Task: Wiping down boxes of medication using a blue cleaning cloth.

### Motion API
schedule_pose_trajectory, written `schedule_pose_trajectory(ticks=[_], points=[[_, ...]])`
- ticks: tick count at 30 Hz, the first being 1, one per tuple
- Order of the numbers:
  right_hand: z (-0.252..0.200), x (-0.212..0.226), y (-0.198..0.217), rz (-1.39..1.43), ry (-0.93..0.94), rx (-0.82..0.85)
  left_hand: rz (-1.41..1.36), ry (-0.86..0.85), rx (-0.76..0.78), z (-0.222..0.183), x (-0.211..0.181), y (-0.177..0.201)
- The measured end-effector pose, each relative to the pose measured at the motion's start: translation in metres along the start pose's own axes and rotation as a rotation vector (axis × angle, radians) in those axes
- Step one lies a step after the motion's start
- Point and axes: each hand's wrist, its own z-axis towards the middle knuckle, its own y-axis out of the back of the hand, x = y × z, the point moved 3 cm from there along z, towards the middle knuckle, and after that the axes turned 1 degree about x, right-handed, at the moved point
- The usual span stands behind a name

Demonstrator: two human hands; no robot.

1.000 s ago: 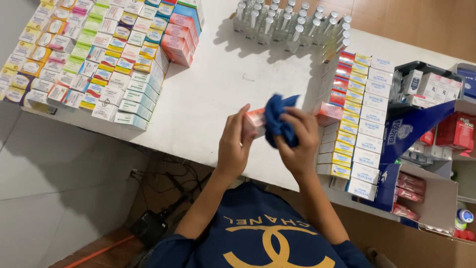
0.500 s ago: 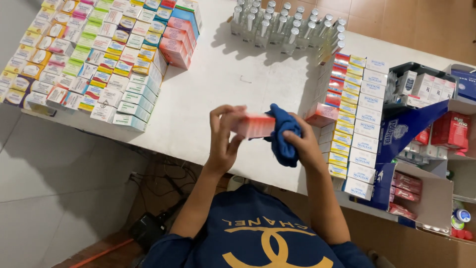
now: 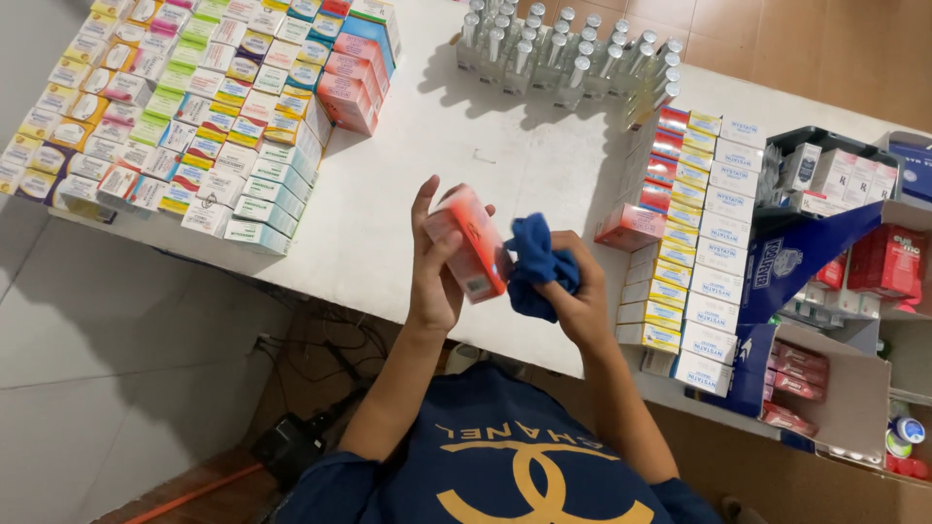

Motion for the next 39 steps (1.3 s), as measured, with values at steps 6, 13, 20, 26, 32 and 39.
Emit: schedule_pose_trajectory(ticks=[6,13,20,26,32,39], points=[[-0.011,0.031,-0.027,-0.163,0.171,0.080,-0.007,0.122,0.058,-0.003,0.018,0.001],[0.016,0.029,-0.015,-0.268,0.182,-0.195,-0.044,0.182,0.095,-0.021,0.024,-0.003],[-0.003,0.048,-0.036,-0.353,0.256,-0.154,0.006,-0.030,0.126,-0.014,0.000,-0.007],[0.021,0.062,-0.021,-0.313,0.326,-0.149,0.378,0.067,0.249,-0.024,-0.012,-0.020],[0.021,0.050,-0.004,-0.463,0.236,-0.169,0.549,0.257,0.323,-0.024,-0.002,-0.013],[0.022,0.036,0.014,-0.524,0.021,-0.121,0.888,0.449,0.342,-0.033,0.054,0.028]])
